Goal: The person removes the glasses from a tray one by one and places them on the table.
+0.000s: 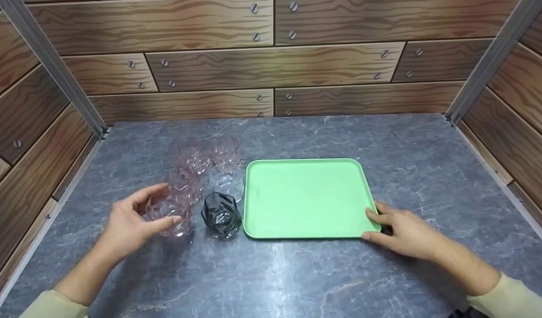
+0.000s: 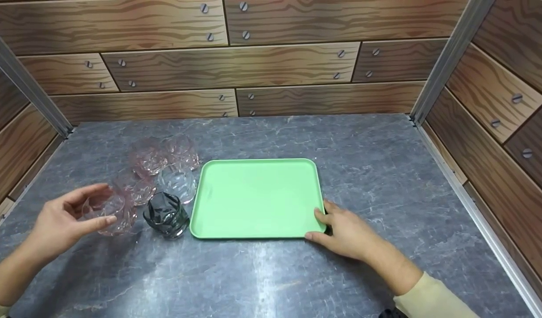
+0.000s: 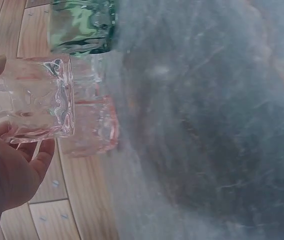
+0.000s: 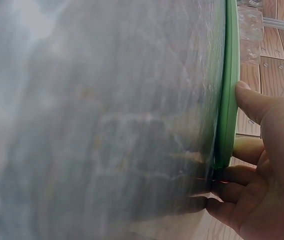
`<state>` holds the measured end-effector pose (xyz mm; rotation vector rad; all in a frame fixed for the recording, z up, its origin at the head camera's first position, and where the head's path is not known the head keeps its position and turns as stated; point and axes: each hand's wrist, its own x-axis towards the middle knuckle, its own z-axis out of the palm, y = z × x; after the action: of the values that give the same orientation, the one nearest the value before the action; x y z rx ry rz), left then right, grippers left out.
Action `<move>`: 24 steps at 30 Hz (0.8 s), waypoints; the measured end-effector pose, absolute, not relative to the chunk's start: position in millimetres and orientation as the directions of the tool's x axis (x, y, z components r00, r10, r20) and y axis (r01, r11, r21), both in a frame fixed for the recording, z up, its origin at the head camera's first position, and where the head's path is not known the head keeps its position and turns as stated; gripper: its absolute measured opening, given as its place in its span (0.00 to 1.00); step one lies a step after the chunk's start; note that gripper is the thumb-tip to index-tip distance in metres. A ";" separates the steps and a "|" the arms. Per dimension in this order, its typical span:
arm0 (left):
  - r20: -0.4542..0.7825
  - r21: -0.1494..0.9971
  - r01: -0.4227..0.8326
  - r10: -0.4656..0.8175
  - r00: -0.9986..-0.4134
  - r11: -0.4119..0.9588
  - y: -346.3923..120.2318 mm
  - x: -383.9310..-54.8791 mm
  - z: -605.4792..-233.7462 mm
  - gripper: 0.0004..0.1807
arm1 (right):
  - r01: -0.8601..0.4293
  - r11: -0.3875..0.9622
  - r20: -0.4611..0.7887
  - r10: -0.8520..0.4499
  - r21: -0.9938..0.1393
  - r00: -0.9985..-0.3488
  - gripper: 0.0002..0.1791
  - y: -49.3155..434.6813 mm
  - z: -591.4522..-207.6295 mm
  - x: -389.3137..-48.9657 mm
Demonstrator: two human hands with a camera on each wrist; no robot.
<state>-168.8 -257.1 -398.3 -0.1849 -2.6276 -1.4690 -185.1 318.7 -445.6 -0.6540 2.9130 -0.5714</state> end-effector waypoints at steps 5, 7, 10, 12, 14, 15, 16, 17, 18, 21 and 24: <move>0.155 0.847 0.166 0.065 -0.986 0.506 -257.8 -169.3 -407.4 0.45 | -0.385 0.841 -0.031 -0.428 -0.379 -0.903 0.47 318.7 -445.7 -184.9; 0.151 0.851 0.167 0.071 -0.986 0.497 -258.2 -170.3 -411.2 0.45 | -0.386 0.840 -0.031 -0.428 -0.381 -0.903 0.47 318.7 -445.7 -184.9; 0.144 0.852 0.161 0.074 -0.987 0.498 -259.2 -171.3 -416.7 0.44 | -0.386 0.838 -0.031 -0.429 -0.385 -0.903 0.47 318.5 -445.7 -185.0; 0.136 0.851 0.155 0.073 -0.988 0.502 -259.8 -171.5 -419.8 0.44 | -0.385 0.838 -0.032 -0.429 -0.387 -0.903 0.47 318.3 -445.4 -185.0; 0.130 0.850 0.149 0.075 -0.989 0.505 -260.3 -171.7 -422.7 0.45 | -0.383 0.839 -0.034 -0.428 -0.387 -0.903 0.47 318.6 -445.4 -184.7; 0.125 0.852 0.147 0.077 -0.989 0.503 -260.7 -172.1 -424.2 0.45 | -0.384 0.839 -0.032 -0.428 -0.387 -0.903 0.47 318.6 -445.4 -184.8; 0.124 0.853 0.148 0.080 -0.989 0.501 -260.9 -172.5 -425.4 0.45 | -0.383 0.839 -0.031 -0.427 -0.386 -0.904 0.47 318.8 -445.4 -184.7; 0.122 0.856 0.147 0.082 -0.989 0.495 -261.0 -172.9 -426.9 0.45 | -0.387 0.837 -0.025 -0.429 -0.386 -0.903 0.46 318.9 -445.3 -184.6; 0.120 0.859 0.146 0.083 -0.989 0.491 -261.1 -173.4 -428.5 0.45 | -0.391 0.836 -0.018 -0.430 -0.386 -0.903 0.46 318.9 -445.3 -184.5; 0.115 0.867 0.141 0.084 -0.990 0.479 -261.4 -174.2 -432.0 0.44 | -0.403 0.830 -0.003 -0.437 -0.385 -0.899 0.44 318.9 -445.1 -184.7; 0.107 0.868 0.132 0.078 -0.991 0.479 -261.4 -174.4 -433.8 0.44 | -0.406 0.827 0.000 -0.440 -0.389 -0.898 0.44 319.0 -444.9 -185.1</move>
<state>-174.4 -261.4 -433.8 -0.1882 -2.6553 -1.5660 -185.1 319.0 -444.9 -0.6766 2.9167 -0.5900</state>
